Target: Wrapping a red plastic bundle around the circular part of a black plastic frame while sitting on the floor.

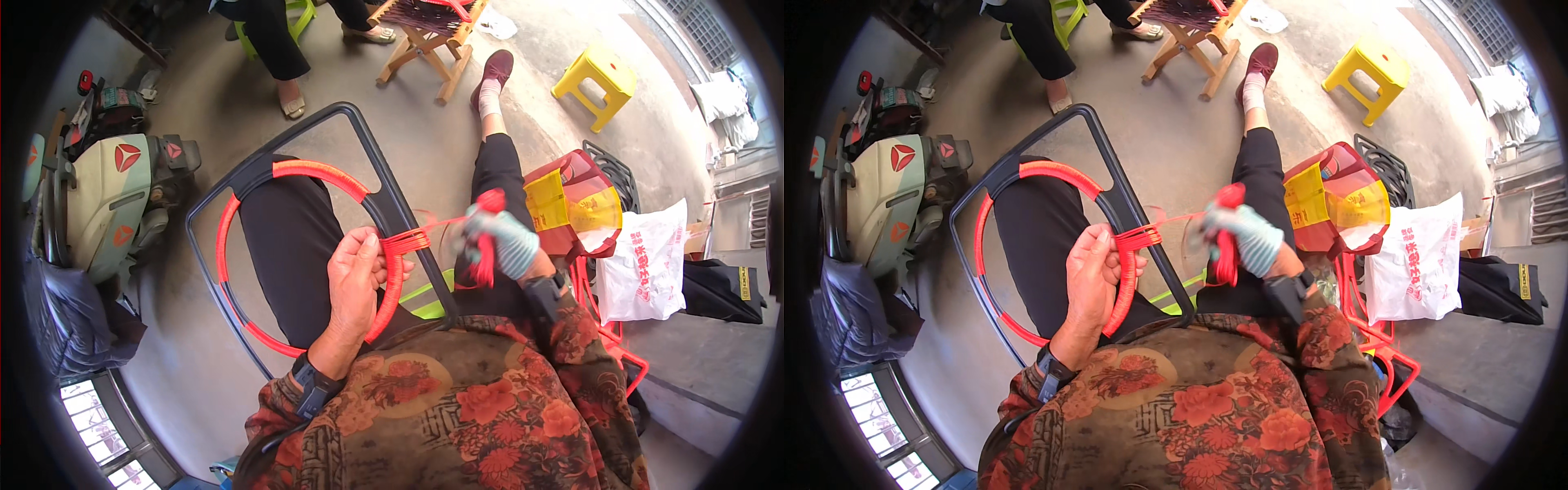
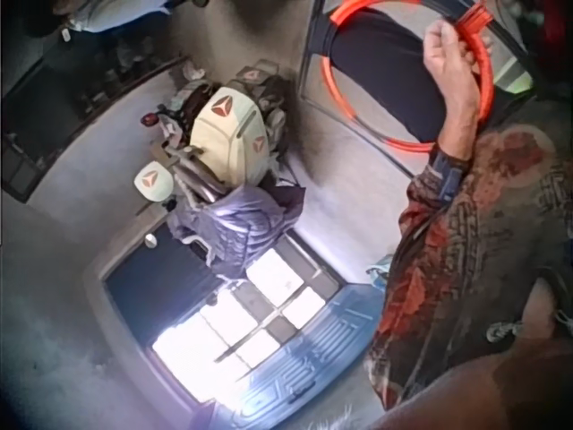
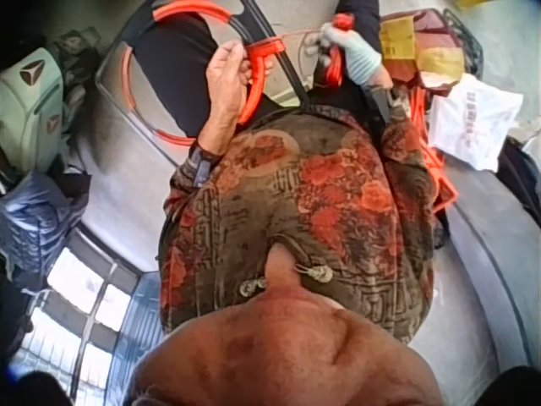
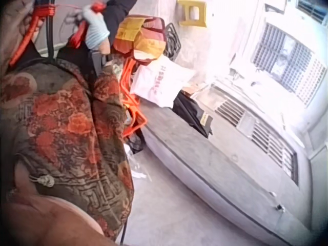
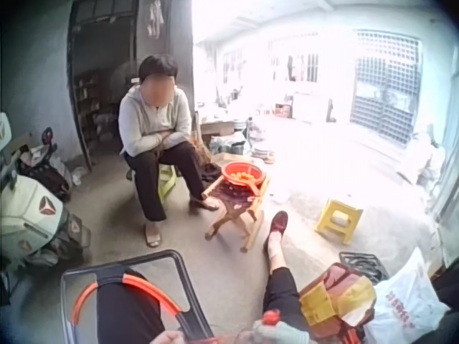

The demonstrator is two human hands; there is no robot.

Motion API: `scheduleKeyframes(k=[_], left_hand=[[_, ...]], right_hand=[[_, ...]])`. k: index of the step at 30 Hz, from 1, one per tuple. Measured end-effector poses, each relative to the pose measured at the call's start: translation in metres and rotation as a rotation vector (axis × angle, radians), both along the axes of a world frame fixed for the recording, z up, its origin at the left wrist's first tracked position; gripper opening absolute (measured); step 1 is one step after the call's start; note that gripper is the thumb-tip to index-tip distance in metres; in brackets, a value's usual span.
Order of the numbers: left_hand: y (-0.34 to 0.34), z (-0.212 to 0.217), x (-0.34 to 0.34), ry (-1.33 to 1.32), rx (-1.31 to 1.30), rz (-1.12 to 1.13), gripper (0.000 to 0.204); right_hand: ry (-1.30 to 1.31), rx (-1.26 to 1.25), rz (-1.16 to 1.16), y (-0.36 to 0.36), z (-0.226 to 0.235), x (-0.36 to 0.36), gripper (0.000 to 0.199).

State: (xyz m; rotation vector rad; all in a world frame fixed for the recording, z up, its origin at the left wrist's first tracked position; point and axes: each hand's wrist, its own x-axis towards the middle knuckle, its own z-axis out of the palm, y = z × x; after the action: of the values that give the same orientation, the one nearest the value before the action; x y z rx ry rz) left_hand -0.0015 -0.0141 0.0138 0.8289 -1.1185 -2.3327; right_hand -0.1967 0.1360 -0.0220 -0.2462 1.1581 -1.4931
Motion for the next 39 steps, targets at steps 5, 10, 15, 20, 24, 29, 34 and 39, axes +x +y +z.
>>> scheduleKeyframes(k=[5, 10, 15, 20, 24, 29, 34, 39], left_hand=[[0.003, 0.0, -0.001, -0.011, 0.018, -0.014, 0.016], [0.0, 0.0, -0.001, 0.002, 0.044, -0.046, 0.016], [-0.002, -0.004, 0.0, 0.068, 0.178, -0.116, 0.014], [0.0, -0.003, 0.0, 0.058, 0.103, -0.123, 0.01], [0.004, -0.003, -0.001, 0.064, 0.081, -0.1, 0.01], [0.004, -0.007, 0.003, 0.056, 0.047, -0.116, 0.011], [0.007, -0.005, 0.006, 0.017, 0.093, -0.134, 0.011], [0.007, -0.008, 0.007, -0.016, 0.052, -0.244, 0.011]], right_hand=[[-0.378, -0.526, -0.46, 0.0, 0.025, -0.015, 0.026], [-0.578, -0.594, -0.408, 0.004, 0.007, -0.024, 0.029], [-0.187, -0.214, -0.247, 0.019, -0.025, -0.022, 0.026], [0.325, 0.309, -0.391, 0.008, 0.002, -0.028, 0.03], [0.546, 0.126, -0.168, -0.017, 0.032, 0.003, 0.022], [0.517, 0.138, 0.107, -0.033, 0.044, 0.03, 0.023], [0.613, 0.135, 0.184, -0.023, 0.043, 0.035, 0.023], [0.693, 0.22, 0.234, -0.015, 0.047, 0.035, 0.023]])
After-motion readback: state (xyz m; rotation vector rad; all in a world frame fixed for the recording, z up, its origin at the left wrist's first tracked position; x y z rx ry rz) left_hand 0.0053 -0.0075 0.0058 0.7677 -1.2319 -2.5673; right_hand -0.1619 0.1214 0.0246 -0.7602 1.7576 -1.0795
